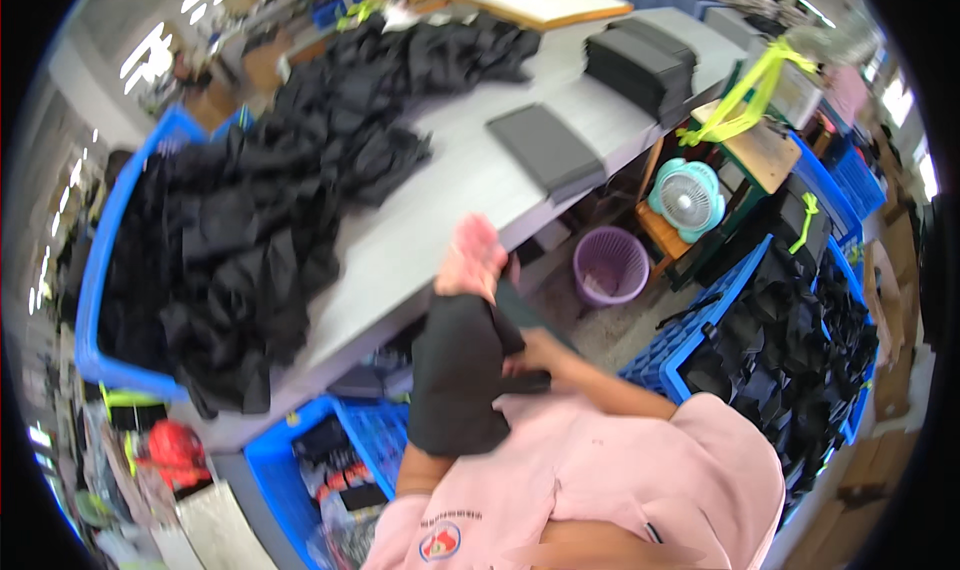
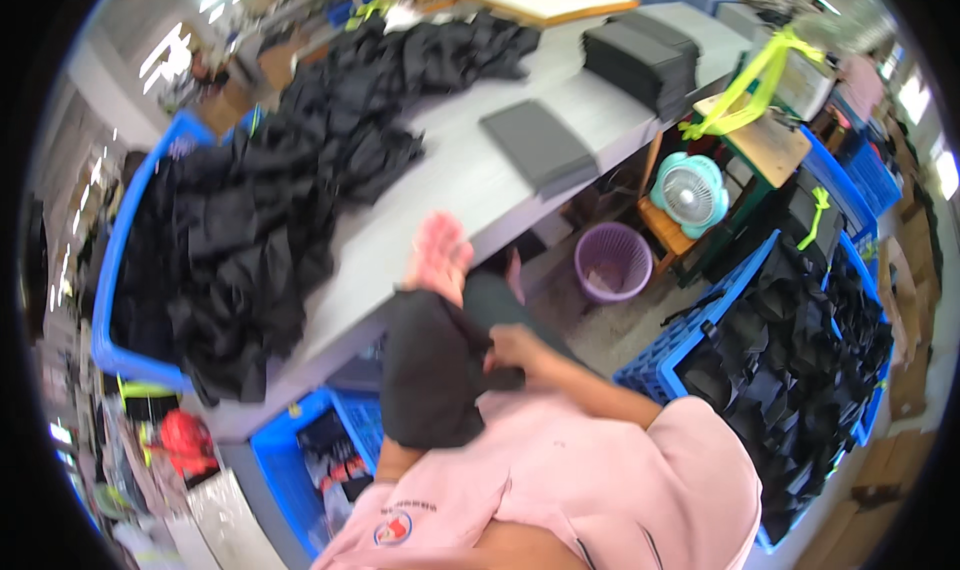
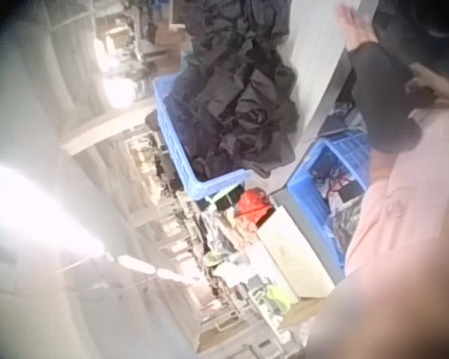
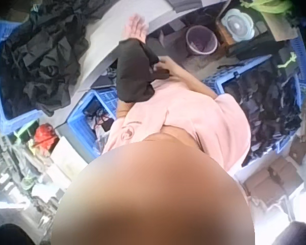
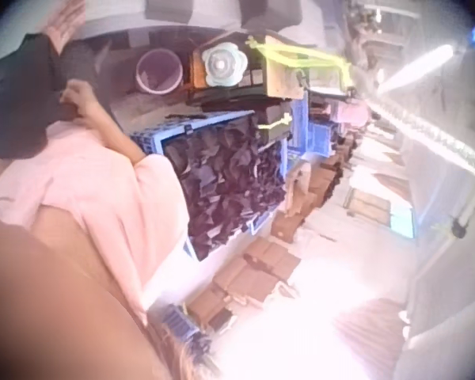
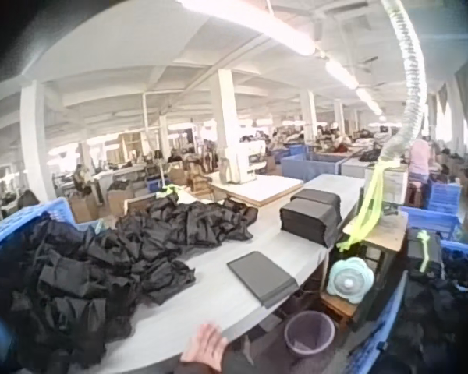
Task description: Inspecting and sorting pieces of black fabric in a manufacturing facility.
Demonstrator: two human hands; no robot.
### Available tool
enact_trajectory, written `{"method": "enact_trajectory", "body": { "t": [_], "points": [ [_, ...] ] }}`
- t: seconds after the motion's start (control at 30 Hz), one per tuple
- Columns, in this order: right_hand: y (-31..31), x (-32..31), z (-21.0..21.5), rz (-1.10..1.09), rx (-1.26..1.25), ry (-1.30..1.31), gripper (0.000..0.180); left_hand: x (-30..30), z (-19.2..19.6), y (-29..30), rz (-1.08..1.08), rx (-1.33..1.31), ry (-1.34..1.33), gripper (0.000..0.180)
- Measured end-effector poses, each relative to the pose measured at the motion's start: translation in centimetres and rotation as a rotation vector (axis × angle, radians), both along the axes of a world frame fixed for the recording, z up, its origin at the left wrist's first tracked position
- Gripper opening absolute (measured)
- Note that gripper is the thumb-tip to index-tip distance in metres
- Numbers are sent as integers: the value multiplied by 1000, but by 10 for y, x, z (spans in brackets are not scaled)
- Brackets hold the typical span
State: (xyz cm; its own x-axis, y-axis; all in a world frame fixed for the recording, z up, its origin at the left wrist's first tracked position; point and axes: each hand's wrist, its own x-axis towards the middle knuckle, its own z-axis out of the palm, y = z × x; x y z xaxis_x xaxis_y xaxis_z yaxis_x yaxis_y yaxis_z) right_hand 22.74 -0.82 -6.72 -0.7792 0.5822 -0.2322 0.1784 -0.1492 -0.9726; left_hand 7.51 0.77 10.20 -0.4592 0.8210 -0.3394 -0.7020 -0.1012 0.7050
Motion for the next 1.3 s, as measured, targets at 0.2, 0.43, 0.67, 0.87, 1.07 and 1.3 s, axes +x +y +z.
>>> {"method": "enact_trajectory", "body": {
  "t": [0.2, 0.43, 0.67, 0.87, 1.07, 1.3],
  "points": [
    [29, -5, 93, -419, 200, 232, 25, -65, -72, 7, 179, 125, 3, 51],
    [12, -69, 118, -240, 754, 121, 43, -71, -88, -16, 179, 127, 144, 53],
    [34, -100, 88, -152, 641, 11, 35, -81, -78, -6, 264, 124, 163, 52],
    [89, -88, 93, -271, -228, 388, 22, -65, -41, -38, -114, 201, 779, 57],
    [115, -100, 76, -346, -59, 206, 37, -47, -42, -55, -367, -147, 1833, 55],
    [62, -96, 96, -390, 607, 167, 77, -56, -75, -65, -150, 98, 591, 56]
  ]
}}
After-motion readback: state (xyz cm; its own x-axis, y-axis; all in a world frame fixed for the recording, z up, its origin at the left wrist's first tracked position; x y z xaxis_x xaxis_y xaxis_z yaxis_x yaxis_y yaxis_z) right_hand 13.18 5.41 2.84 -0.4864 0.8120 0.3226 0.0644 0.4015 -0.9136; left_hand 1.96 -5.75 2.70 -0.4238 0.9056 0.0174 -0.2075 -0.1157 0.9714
